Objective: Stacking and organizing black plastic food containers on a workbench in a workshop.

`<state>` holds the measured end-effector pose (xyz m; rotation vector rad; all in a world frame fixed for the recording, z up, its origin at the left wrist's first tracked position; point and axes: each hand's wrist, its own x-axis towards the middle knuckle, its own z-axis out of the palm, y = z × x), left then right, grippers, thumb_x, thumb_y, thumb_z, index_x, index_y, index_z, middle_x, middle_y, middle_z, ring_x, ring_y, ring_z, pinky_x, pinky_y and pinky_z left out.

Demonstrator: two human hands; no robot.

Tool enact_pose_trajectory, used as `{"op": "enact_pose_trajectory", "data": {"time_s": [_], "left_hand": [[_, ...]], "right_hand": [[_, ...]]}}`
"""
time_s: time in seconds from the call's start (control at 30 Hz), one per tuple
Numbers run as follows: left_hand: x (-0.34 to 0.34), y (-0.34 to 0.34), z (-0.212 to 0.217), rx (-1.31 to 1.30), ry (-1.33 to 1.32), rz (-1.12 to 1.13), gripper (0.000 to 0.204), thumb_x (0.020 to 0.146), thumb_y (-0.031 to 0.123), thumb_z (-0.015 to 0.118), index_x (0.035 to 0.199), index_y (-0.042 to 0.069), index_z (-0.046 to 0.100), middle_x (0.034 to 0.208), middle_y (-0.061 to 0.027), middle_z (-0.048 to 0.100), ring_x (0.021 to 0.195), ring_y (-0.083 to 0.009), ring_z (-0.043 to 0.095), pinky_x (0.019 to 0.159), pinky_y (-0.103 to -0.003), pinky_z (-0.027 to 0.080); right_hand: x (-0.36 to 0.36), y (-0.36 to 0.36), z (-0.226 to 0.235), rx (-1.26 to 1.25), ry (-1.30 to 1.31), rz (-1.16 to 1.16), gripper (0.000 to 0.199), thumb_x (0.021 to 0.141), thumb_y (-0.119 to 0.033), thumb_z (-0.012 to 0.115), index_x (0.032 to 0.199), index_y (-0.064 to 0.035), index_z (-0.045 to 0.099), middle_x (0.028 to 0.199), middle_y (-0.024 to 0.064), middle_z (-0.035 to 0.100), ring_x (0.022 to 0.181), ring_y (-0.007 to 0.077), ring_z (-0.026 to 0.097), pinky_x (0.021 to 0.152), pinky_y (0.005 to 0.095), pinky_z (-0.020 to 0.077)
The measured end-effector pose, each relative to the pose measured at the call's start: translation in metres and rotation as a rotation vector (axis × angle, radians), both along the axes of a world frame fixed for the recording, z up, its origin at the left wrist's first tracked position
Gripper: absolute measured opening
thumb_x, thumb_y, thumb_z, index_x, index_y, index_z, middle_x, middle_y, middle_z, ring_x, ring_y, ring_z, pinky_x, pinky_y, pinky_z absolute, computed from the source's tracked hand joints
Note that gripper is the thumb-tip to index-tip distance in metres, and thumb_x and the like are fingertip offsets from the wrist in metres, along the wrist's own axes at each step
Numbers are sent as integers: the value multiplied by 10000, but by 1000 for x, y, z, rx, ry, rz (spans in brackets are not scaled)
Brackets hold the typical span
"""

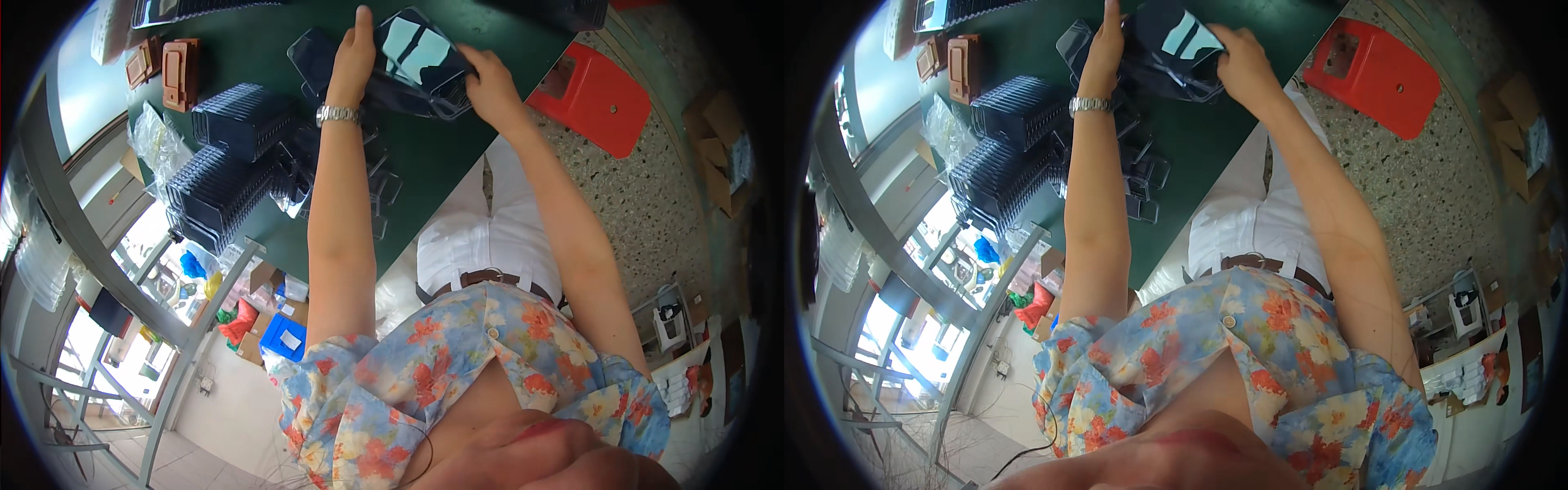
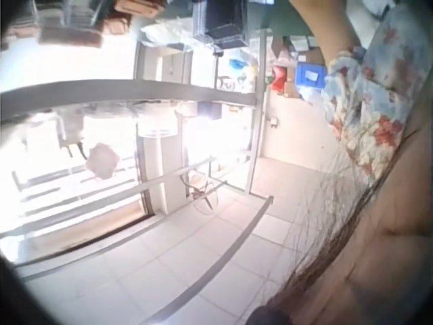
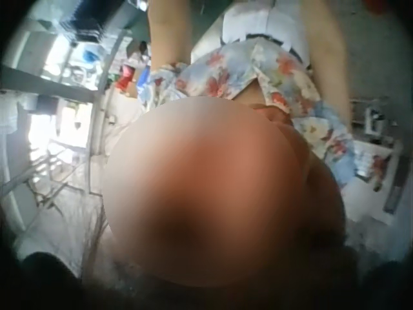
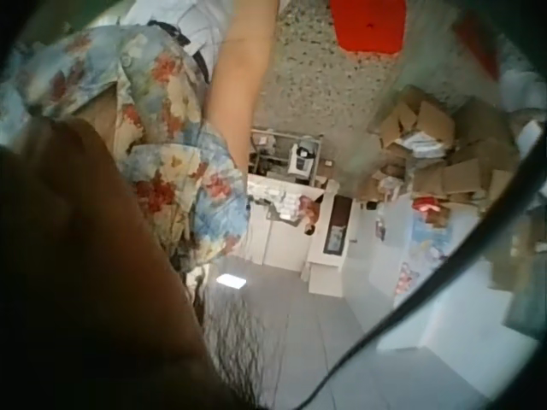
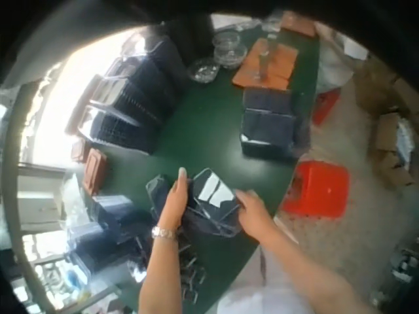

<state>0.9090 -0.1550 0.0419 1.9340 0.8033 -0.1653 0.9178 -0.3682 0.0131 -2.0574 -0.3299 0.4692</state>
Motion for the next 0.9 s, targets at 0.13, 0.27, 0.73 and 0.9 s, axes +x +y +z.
{"op": "enact_pose_trajectory", "data": {"time_s": [0.13, 0.27, 0.73, 0.9], "left_hand": [[-13, 5, 15, 84, 136, 31, 833, 855, 696, 362, 1137, -54, 591, 1079, -284, 608, 1041, -347, 575, 900, -368, 416], [-23, 9, 9, 129, 226, -27, 794, 861, 671, 385, 1180, -30, 578, 1166, -283, 573, 1095, -411, 527, 959, -420, 388], [-25, -4, 8, 171, 94, -29, 630, 916, 561, 397, 1211, 34, 578, 1180, -219, 590, 1127, -357, 525, 964, -397, 384], [-24, 6, -2, 213, 51, 23, 616, 910, 548, 439, 1176, 16, 600, 1102, -216, 628, 1014, -325, 598, 895, -356, 435]], "right_hand": [[-24, 18, 0, 46, 44, 13, 466, 770, 54, 466, 1205, -85, 560, 1058, 202, 542, 979, 370, 560, 861, 396, 450], [-47, 30, -4, 61, 40, -182, 424, 772, 34, 493, 1184, -39, 563, 1052, 197, 534, 980, 368, 559, 870, 396, 447], [-46, 35, -12, 61, -23, -243, 424, 722, 92, 459, 1091, -50, 614, 1033, 175, 573, 1013, 358, 522, 919, 399, 415], [-50, 46, -18, 106, -28, -215, 469, 706, 109, 460, 1120, -61, 599, 1058, 148, 586, 1017, 351, 505, 927, 395, 405]]}}
